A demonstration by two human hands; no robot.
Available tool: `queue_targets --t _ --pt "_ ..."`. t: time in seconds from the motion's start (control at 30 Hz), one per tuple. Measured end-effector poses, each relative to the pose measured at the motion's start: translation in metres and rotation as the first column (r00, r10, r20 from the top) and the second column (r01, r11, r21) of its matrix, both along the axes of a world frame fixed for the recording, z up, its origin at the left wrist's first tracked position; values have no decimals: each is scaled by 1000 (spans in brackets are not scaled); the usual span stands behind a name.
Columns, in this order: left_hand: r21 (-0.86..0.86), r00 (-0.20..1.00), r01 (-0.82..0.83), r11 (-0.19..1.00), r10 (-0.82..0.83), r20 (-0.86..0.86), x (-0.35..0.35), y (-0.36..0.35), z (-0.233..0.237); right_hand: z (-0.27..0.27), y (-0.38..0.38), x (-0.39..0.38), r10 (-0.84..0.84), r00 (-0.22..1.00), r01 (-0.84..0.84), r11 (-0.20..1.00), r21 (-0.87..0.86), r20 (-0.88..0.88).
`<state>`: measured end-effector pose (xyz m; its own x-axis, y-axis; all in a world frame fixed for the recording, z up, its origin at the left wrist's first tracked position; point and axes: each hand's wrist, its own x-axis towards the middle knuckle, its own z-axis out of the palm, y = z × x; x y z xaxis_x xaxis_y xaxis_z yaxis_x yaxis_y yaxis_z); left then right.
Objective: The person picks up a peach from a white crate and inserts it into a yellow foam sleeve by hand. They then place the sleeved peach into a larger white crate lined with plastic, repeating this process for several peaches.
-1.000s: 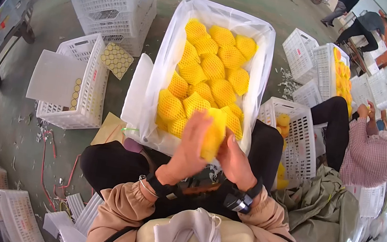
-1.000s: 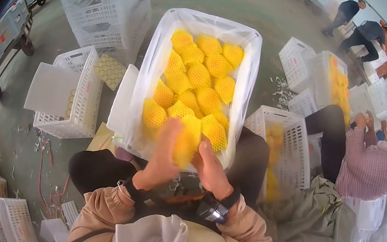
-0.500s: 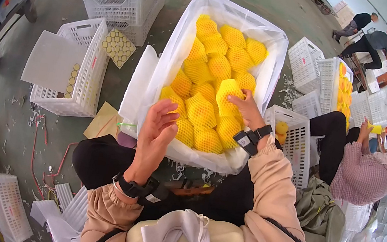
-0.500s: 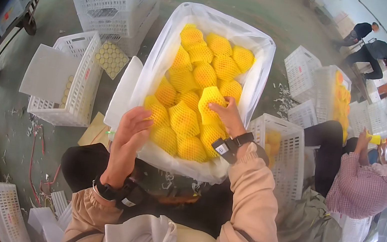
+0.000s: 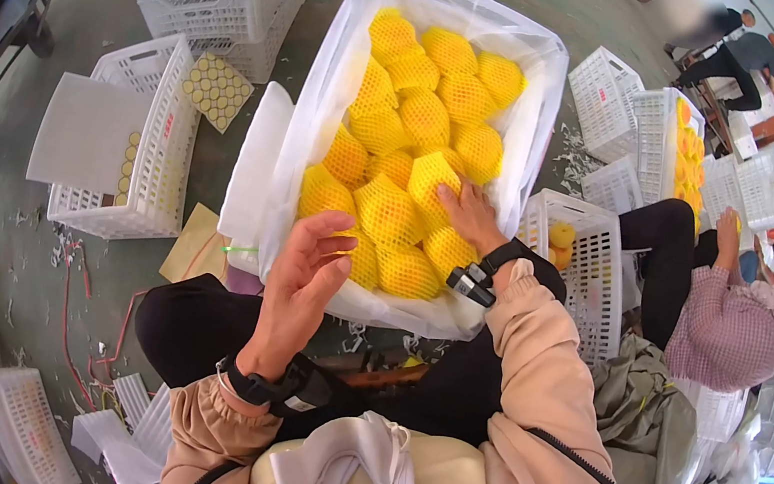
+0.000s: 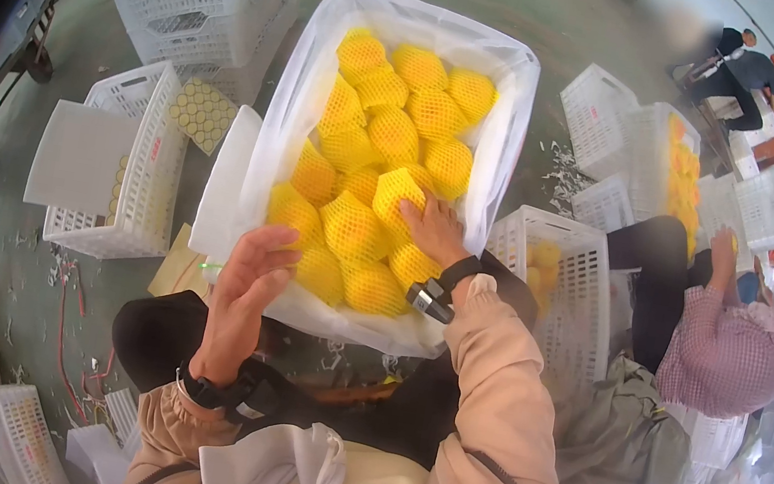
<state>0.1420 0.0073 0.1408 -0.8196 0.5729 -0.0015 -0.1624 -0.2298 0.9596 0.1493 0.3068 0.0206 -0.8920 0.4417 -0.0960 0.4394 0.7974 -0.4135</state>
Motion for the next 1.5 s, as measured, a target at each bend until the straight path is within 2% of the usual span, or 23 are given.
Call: queue_targets --t 0.13,0.2,0.27,0.33,0.47,0.53,0.57,0.6,0.67,0.73,0.87,0.93,0.97,1.03,1.07,1.13,1.2,1.27,1.33,1.37,1.43,1.47,1.5 --pt "-21 1000 18 1000 -19 -23 1 7 1 -2 22 -1 -11 996 0 991 -133 -87" --pt "-39 1000 14 999 -14 -18 2 12 2 34 34 17 -108 871 -177 841 -511 -479" --pt "-46 1000 22 999 -23 -15 3 17 0 108 35 55 -391 774 -198 598 -777 -498" --pt "-48 998 66 997 -66 0 6 23 -3 150 66 117 -496 681 -290 494 -820 -539" --pt "-129 995 72 989 -81 -61 18 32 0 185 111 266 -730 490 0 546 -838 -476" --pt "-164 986 137 977 -150 -68 24 37 0 175 123 328 -848 326 170 487 -857 -417" --pt "-207 984 128 970 -150 -92 25 40 -1 170 119 350 -869 293 257 473 -843 -398" --pt "-203 980 155 967 -176 -91 25 45 -2 156 122 374 -845 351 382 523 -762 -404" --pt "-248 971 201 948 -225 -75 26 53 -3 122 122 414 -836 488 573 522 -632 -249" --pt "-258 969 214 942 -238 -67 26 62 -8 99 106 424 -783 615 759 621 -194 -96" --pt "-317 938 307 897 -341 -57 28 78 -19 72 93 429 -749 651 749 660 -55 -127" --pt "-337 932 332 881 -362 -28 32 83 -22 69 94 415 -796 604 709 558 -432 -37" --pt "-373 920 366 853 -392 7 32 86 -22 58 105 404 -755 655 625 543 -561 -1" --pt "-441 896 411 798 -443 34 32 95 -22 27 133 372 -547 837 515 770 -377 25" --pt "-448 901 397 801 -433 24 31 97 -24 5 144 360 -538 843 502 774 -386 17" --pt "-473 905 397 786 -420 61 30 100 -32 -47 171 336 -358 925 372 921 -112 130" --pt "-478 921 365 799 -384 61 27 99 -39 -99 198 327 -264 773 284 957 57 577" --pt "-498 919 373 783 -384 85 22 102 -42 -201 213 360 -618 656 511 786 348 434" --pt "-498 934 344 796 -342 98 21 109 -39 -150 195 339 -421 612 346 904 252 669" --pt "-505 930 356 786 -350 111 21 114 -38 -150 200 331 -407 619 331 911 246 672" --pt "-519 923 376 768 -360 137 23 120 -35 -153 198 328 -253 496 204 964 172 830" --pt "-503 914 394 769 -388 123 23 125 -32 -151 199 327 -246 493 204 965 164 834" --pt "-486 903 413 771 -416 107 24 126 -30 -144 205 322 -315 596 350 930 114 739"
